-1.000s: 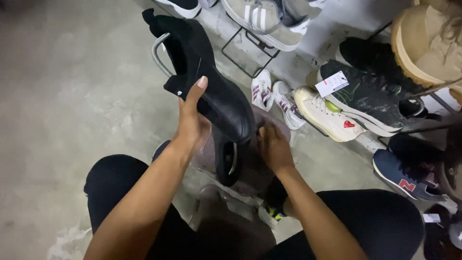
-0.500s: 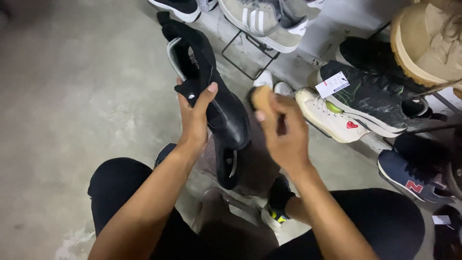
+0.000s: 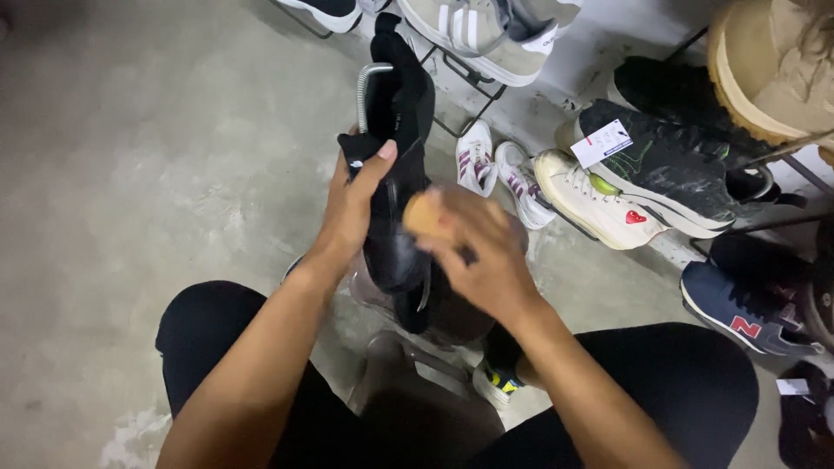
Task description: Brushing a black shoe with a small brush to clean it in a shoe storage or cleaning area.
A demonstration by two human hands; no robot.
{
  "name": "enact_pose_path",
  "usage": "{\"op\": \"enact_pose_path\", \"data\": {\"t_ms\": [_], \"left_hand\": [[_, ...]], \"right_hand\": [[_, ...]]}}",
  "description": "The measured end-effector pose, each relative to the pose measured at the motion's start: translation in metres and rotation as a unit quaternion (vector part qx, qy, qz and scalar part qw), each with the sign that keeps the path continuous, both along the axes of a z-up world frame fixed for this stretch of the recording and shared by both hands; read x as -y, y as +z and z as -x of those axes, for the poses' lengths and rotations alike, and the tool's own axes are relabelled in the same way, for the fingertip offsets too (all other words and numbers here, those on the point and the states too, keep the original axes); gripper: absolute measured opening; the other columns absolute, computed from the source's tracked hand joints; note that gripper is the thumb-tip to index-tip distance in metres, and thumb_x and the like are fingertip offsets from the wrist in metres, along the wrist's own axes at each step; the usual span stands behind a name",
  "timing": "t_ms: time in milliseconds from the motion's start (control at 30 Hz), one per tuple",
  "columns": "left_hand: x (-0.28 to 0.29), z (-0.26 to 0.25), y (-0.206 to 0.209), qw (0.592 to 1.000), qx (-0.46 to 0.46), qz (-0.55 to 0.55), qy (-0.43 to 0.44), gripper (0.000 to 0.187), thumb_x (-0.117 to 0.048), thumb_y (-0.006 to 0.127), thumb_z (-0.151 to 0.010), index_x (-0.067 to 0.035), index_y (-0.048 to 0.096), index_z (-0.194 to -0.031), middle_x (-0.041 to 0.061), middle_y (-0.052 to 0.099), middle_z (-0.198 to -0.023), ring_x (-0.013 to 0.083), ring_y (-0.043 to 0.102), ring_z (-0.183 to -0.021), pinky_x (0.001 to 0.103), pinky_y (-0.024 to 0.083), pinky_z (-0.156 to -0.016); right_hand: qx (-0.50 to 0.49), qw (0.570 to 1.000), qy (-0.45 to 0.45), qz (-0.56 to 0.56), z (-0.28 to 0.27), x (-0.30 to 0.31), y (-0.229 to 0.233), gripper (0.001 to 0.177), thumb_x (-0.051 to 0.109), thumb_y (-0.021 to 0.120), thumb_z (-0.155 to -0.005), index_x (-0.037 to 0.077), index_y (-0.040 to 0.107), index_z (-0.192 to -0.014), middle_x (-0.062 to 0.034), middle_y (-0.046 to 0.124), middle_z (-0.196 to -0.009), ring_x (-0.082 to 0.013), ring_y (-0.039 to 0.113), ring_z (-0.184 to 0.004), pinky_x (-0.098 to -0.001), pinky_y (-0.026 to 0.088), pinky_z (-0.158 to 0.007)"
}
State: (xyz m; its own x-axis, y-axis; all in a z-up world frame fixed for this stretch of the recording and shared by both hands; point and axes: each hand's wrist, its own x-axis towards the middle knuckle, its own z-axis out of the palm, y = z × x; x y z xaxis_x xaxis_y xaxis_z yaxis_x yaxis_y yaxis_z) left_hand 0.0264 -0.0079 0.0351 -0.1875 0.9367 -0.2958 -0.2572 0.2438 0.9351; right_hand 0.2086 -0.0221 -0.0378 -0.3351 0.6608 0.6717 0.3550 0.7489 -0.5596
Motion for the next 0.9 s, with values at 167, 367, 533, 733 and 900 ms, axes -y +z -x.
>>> {"op": "enact_pose_path", "data": {"t_ms": [167,367,533,733,900], "left_hand": [[0.006,0.007,0.003,0.999,-0.021,0.005,-0.037,0.099,-0.054,0.074,-0.077,-0.008,0.035,-0.155,0.024,0.055,-0.133,0.0315,0.058,-0.11,0.048,0.055,-0.089],[0.015,0.01,0.01,0.999,0.01,0.029,-0.028,0.099,-0.055,0.073,-0.075,-0.01,0.035,-0.156,0.023,0.056,-0.132,0.0317,0.061,-0.107,0.046,0.057,-0.083],[0.014,0.02,0.015,1.0,-0.014,0.012,-0.022,0.1,-0.056,0.075,-0.076,-0.01,0.036,-0.155,0.022,0.057,-0.133,0.0304,0.062,-0.11,0.046,0.059,-0.086],[0.03,0.008,0.055,0.993,-0.059,0.054,-0.084,0.132,-0.077,0.064,-0.065,0.0,0.014,-0.16,0.032,0.03,-0.156,0.0458,0.044,-0.137,0.058,0.043,-0.103],[0.014,0.015,0.013,0.996,-0.089,0.026,-0.015,0.108,-0.064,0.074,-0.074,-0.007,0.031,-0.156,0.028,0.055,-0.137,0.0397,0.06,-0.123,0.051,0.053,-0.097]], "right_hand": [[0.051,0.998,-0.02,-0.015,0.011,0.0,0.021,0.055,0.008,0.089,-0.08,0.007,0.068,-0.131,-0.0156,0.072,-0.121,-0.0361,0.07,-0.102,-0.0446,0.054,-0.088],[0.013,0.999,-0.029,-0.019,0.012,-0.005,0.021,0.056,0.004,0.086,-0.086,0.001,0.063,-0.137,-0.0176,0.069,-0.12,-0.0353,0.069,-0.104,-0.0445,0.055,-0.09],[0.039,0.998,0.048,-0.001,0.013,0.0,0.023,0.056,0.003,0.092,-0.074,0.006,0.072,-0.126,-0.0148,0.071,-0.118,-0.038,0.07,-0.102,-0.0483,0.055,-0.091],[-0.037,0.999,-0.035,0.006,0.016,-0.015,0.025,0.049,0.001,0.081,-0.092,-0.002,0.064,-0.138,-0.0186,0.069,-0.118,-0.0344,0.069,-0.108,-0.0412,0.054,-0.094],[0.039,0.998,0.031,-0.042,0.015,0.003,0.03,0.042,0.01,0.092,-0.077,0.007,0.075,-0.116,-0.0112,0.073,-0.118,-0.0346,0.071,-0.101,-0.0422,0.056,-0.088]]}}
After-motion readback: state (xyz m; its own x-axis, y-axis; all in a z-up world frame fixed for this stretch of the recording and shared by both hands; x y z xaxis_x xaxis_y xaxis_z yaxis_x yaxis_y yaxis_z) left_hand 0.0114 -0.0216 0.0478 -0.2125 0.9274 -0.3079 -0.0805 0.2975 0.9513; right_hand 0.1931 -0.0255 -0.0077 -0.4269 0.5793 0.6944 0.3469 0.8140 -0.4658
